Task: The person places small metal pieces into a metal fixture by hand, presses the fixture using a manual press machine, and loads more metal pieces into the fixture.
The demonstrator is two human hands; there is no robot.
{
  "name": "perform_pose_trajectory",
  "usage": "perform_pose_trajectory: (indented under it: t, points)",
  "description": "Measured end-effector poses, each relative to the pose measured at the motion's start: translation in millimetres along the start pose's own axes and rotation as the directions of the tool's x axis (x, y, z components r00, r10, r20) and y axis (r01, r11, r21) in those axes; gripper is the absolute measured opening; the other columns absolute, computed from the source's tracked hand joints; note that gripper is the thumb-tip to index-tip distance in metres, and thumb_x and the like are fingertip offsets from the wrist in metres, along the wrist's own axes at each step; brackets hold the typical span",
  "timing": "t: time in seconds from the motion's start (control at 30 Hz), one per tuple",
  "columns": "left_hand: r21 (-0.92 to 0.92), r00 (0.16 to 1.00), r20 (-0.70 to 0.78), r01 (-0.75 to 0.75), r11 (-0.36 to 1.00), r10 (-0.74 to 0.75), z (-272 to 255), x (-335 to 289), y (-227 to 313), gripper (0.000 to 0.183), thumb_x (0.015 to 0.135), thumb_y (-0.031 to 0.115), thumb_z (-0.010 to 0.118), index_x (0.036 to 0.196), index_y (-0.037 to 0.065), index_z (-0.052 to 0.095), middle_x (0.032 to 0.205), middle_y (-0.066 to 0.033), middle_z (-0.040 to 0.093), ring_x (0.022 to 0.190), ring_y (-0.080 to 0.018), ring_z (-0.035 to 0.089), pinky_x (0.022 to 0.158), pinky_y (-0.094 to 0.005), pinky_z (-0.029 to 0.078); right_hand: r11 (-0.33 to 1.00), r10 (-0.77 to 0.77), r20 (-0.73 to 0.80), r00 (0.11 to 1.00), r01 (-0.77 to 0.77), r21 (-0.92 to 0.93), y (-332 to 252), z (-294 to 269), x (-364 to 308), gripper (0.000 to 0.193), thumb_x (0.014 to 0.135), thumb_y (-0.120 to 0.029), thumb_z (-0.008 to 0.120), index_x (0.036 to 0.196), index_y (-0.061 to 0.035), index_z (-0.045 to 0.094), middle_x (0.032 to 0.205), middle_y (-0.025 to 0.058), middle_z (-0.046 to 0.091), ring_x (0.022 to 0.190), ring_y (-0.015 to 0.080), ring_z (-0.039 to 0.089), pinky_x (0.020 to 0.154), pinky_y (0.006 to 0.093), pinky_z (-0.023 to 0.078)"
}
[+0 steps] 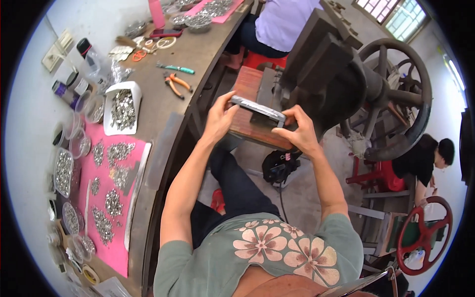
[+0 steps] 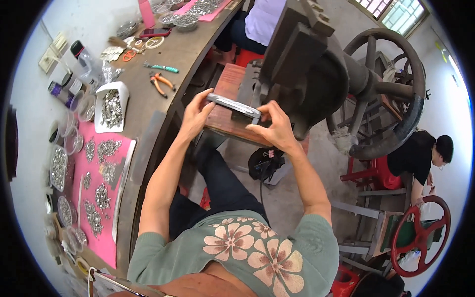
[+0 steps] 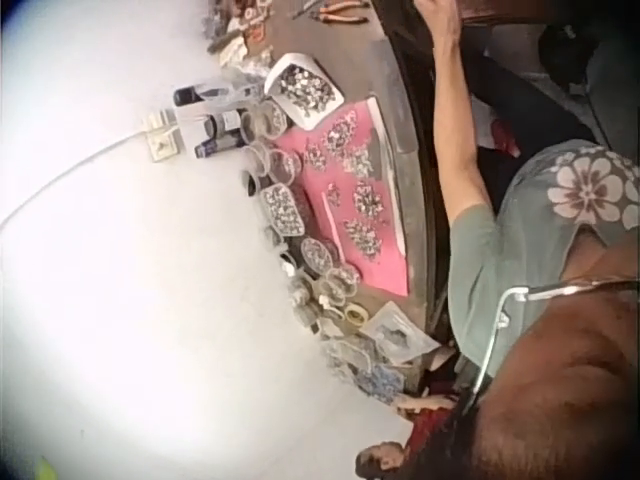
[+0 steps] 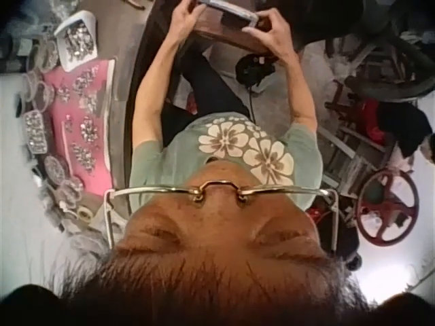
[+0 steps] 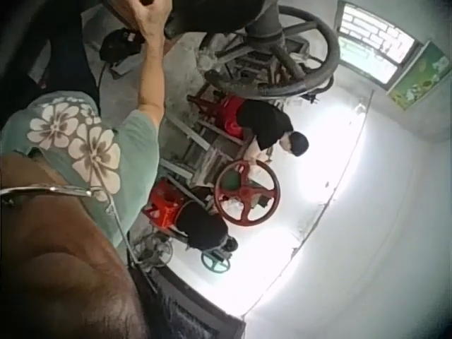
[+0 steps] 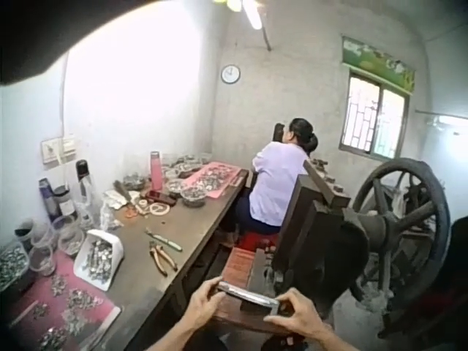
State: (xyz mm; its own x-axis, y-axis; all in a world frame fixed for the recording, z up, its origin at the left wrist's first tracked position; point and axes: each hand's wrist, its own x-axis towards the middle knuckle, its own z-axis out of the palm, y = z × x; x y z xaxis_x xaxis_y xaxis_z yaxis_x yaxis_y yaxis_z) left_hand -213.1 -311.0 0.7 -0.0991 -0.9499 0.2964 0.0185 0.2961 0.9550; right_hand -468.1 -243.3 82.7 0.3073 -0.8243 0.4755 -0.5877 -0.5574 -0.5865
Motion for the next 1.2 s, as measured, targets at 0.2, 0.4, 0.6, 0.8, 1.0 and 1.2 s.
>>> perform_pose_trajectory:
  t: [0.2, 0.4, 0.6, 0.8, 1.0, 1.2]
  points:
    - [-0.122, 0.995, 0.094, 0.057, 0.991, -0.046, 79.0, 73.6, -25.1, 0.045, 0.096, 0.003, 0.057, 0.141, 0.002, 0.058, 0.119, -0.008, 0.069, 0.108, -0.0139, 0.062, 0.097, -0.0265, 0.047, 0.973, 0.195, -0.201, 0.96, -0.215, -0.082, 38.9, 21.8, -21.6, 0.06, 0.06, -0.036, 0.098, 0.085, -0.0053, 0.053, 0.075, 0.0062, 0.055, 0.07, 0.0243, 0.055, 0.063, 0.0375, 0.048]
    - [0.118, 0.972, 0.229, 0.026, 0.993, -0.052, 106.7, 88.9, -30.9, 0.043, 0.105, 0.01, 0.05, 0.147, 0.001, 0.052, 0.124, -0.0087, 0.069, 0.11, -0.0129, 0.062, 0.098, -0.0264, 0.047, 0.986, 0.127, -0.237, 0.963, -0.148, -0.076, 37.3, 43.2, -9.0, 0.049, 0.068, -0.029, 0.094, 0.086, -0.0047, 0.057, 0.076, 0.0073, 0.06, 0.074, 0.0272, 0.056, 0.068, 0.0386, 0.048]
    - [0.024, 0.935, 0.336, 0.108, 0.994, -0.11, 70.3, 51.2, 2.2, 0.061, 0.106, 0.036, 0.05, 0.155, 0.003, 0.04, 0.157, -0.0166, 0.046, 0.146, -0.0241, 0.041, 0.119, -0.0328, 0.029, 0.899, -0.388, -0.78, 0.491, 0.017, -0.437, -2.5, -105.7, -87.1, 0.061, 0.09, -0.049, 0.072, 0.122, 0.0001, 0.055, 0.123, 0.0191, 0.06, 0.112, 0.034, 0.059, 0.099, 0.0464, 0.047]
    - [0.287, 0.894, 0.44, -0.229, 0.93, 0.084, 76.2, 15.6, -1.1, 0.114, 0.077, 0.055, 0.082, 0.16, 0.001, 0.026, 0.168, -0.0176, 0.025, 0.157, -0.0334, 0.018, 0.125, -0.055, 0.009, 0.947, 0.152, -0.926, 0.345, -0.318, 0.037, 46.1, -124.4, -146.9, 0.038, 0.089, 0.0, 0.075, 0.12, 0.0053, 0.055, 0.111, 0.0104, 0.063, 0.099, 0.0172, 0.061, 0.089, 0.0293, 0.05]
    - [0.319, 0.904, 0.417, -0.24, 0.917, 0.092, 77.5, 16.3, -5.0, 0.112, 0.074, 0.056, 0.083, 0.157, 0.0, 0.034, 0.165, -0.0168, 0.032, 0.155, -0.0349, 0.021, 0.125, -0.0564, 0.011, 0.879, 0.09, -0.887, 0.453, -0.455, -0.144, -4.2, -191.1, -113.1, 0.024, 0.09, -0.007, 0.077, 0.102, -0.001, 0.057, 0.084, 0.0034, 0.062, 0.073, 0.0109, 0.06, 0.071, 0.0254, 0.05]
    - [0.436, 0.887, 0.453, -0.305, 0.847, 0.086, 88.7, 38.3, 1.8, 0.109, 0.074, 0.057, 0.082, 0.154, -0.002, 0.038, 0.162, -0.0188, 0.037, 0.155, -0.0363, 0.023, 0.125, -0.0576, 0.01, 0.896, 0.353, -0.634, 0.688, -0.444, 0.017, -53.7, -293.5, -38.6, 0.03, 0.096, -0.022, 0.069, 0.11, 0.0023, 0.059, 0.073, 0.0048, 0.056, 0.061, 0.0121, 0.052, 0.06, 0.0252, 0.043]
